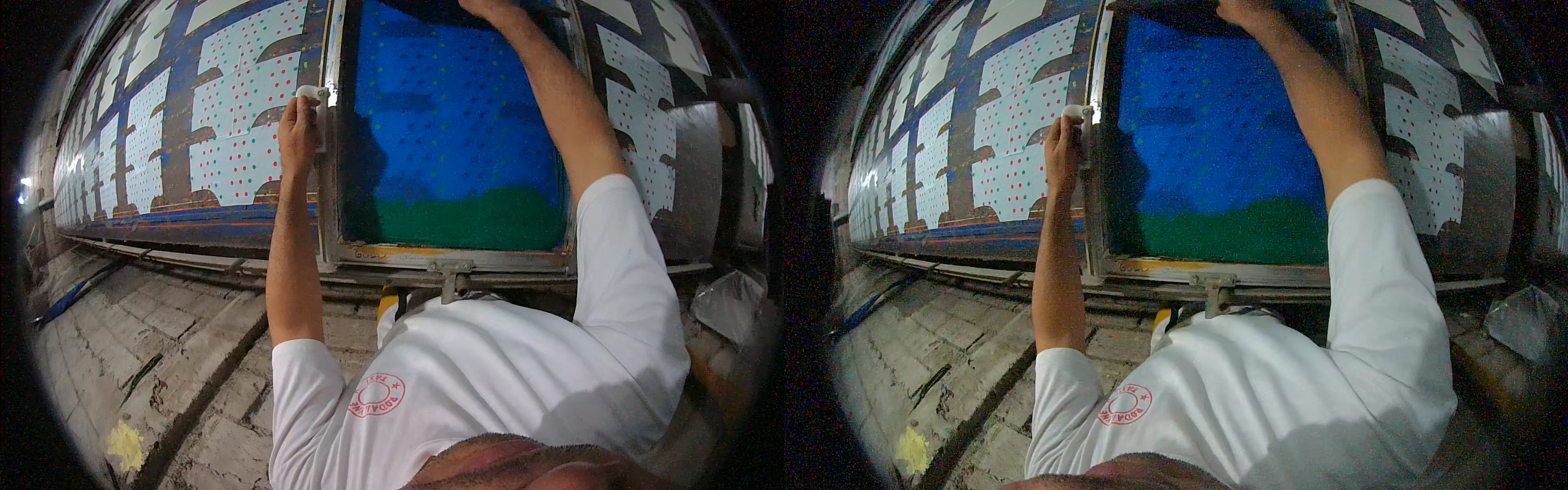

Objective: The person uses a squeegee to pull blue ink across a screen printing frame, repeatedly lifting and repositioning the frame to print a pattern onto a long fabric roll. The person maintains consistent pressure and alignment throughout the process.

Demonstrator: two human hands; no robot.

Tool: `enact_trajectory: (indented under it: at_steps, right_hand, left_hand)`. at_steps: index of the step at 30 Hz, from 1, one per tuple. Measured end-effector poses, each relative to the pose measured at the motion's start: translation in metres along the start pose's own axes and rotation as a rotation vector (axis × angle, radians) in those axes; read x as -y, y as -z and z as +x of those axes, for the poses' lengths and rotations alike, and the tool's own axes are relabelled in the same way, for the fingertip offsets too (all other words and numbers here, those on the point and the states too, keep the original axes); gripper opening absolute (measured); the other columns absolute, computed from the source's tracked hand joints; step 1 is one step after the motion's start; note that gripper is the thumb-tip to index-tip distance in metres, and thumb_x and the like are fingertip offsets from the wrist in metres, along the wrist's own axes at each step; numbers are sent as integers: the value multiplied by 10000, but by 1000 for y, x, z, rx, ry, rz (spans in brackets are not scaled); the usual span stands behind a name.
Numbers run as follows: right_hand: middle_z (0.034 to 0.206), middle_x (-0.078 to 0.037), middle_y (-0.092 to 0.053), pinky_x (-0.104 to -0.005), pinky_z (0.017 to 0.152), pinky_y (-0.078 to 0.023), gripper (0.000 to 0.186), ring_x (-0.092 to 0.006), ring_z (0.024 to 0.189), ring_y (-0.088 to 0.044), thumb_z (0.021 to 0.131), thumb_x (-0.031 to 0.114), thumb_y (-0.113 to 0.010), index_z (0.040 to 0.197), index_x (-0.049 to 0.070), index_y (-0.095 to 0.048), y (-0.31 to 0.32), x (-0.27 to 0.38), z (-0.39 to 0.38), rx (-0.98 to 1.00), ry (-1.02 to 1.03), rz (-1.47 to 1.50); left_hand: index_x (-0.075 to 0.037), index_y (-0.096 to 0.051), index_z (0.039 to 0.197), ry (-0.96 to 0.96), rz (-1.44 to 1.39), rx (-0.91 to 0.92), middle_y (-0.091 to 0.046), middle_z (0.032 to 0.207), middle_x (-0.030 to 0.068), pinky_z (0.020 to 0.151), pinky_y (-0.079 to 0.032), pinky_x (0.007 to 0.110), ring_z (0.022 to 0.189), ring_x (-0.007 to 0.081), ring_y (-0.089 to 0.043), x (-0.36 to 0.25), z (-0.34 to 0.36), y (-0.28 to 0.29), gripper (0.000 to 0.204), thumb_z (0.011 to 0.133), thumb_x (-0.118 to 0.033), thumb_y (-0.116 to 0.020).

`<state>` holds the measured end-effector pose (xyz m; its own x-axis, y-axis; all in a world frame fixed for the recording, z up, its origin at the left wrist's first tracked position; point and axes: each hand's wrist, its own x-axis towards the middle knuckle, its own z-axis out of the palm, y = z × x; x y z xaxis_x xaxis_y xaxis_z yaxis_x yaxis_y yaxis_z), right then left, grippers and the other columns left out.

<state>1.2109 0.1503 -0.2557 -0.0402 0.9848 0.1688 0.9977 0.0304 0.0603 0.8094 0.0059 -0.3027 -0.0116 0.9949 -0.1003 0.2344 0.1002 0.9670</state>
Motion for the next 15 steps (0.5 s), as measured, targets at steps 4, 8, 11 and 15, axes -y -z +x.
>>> enact_trajectory:
  at_steps: [4, 8, 11, 15]
  right_hand:
    - [1044, -234, -733, -503, 852, -572, 261, -392, 992, -710, 772, 157, -645, 964, 36, -773, 3, -22, 45, 60, 27, 66]
    - [1082, -243, -725, -508, 865, -564, 326, -407, 1040, -696, 766, 153, -627, 1023, 2, -761, 23, -36, 78, 275, 111, 5]
    - [1108, -252, -716, -501, 874, -564, 348, -398, 1068, -690, 768, 155, -637, 1049, -17, -750, 27, -45, 84, 178, 41, 47]
    - [1091, -264, -715, -490, 870, -565, 341, -402, 1064, -690, 759, 153, -653, 1030, -29, -750, 14, -49, 95, 132, 135, 63]
  left_hand:
    - [-76, -644, 1080, -185, 109, 79, -458, 747, -50, 503, -324, 232, 608, 38, -400, 1, 3, 3, 375, 1090, -414, -484]
    - [-81, -631, 1111, 59, 4, 93, -454, 773, -47, 513, -345, 234, 618, 42, -402, -2, 2, 6, 355, 1084, -409, -500]
    - [-76, -633, 1101, 89, -19, 100, -462, 795, -43, 521, -360, 240, 633, 44, -411, -7, 0, 5, 360, 1077, -415, -514]
    - [-67, -638, 1097, 56, 55, 67, -469, 798, -41, 523, -370, 246, 640, 45, -421, -12, 1, 3, 364, 1075, -409, -518]
